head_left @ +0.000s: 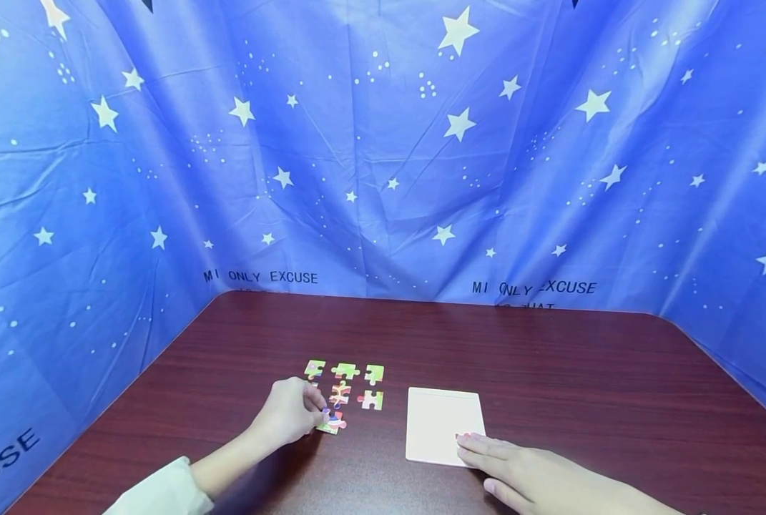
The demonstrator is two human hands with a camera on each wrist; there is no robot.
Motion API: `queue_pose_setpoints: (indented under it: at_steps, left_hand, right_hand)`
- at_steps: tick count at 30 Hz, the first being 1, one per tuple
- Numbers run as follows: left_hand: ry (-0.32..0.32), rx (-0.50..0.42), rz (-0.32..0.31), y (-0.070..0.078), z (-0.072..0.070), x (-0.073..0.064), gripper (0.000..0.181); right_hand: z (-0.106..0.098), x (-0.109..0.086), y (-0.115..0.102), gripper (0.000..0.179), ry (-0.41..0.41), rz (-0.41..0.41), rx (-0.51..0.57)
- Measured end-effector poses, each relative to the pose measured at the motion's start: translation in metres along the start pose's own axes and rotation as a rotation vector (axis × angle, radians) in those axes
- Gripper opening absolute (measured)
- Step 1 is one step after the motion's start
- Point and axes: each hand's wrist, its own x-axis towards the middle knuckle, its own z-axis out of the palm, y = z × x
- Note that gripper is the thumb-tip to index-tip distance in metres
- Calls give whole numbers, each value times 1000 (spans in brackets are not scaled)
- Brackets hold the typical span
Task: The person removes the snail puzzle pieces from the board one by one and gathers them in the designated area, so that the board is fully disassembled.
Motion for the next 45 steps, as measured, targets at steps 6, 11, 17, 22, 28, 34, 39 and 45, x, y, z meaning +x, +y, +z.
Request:
queue_pose_setpoints:
  at_steps: [6,11,17,22,28,34,39,45]
  left_hand:
    - [20,109,15,3,3,-1,12]
    - [28,143,24,4,5,-2,15]
    - [37,167,58,5,6,-3,13]
    - [38,157,79,5,6,-3,12]
    - [29,148,75,5,6,-3,14]
    - [14,125,84,4,4,-2,13]
    - [8,112,80,3,4,-2,15]
    - [14,121,80,2,4,-2,15]
  right_hand:
    - [-3,0,-1,44,-13,3,17]
    - [-2,1,0,44,1,-5,6]
    - [-1,-1,0,44,3,-4,11]
    - [2,1,0,43,29,-15,-9]
    - [6,2,1,43,63,-27,7]
    - [5,2,1,43,44,-15,-5]
    - [3,1,2,43,27,-34,-23]
    - [4,2,2,43,52,-43,-6]
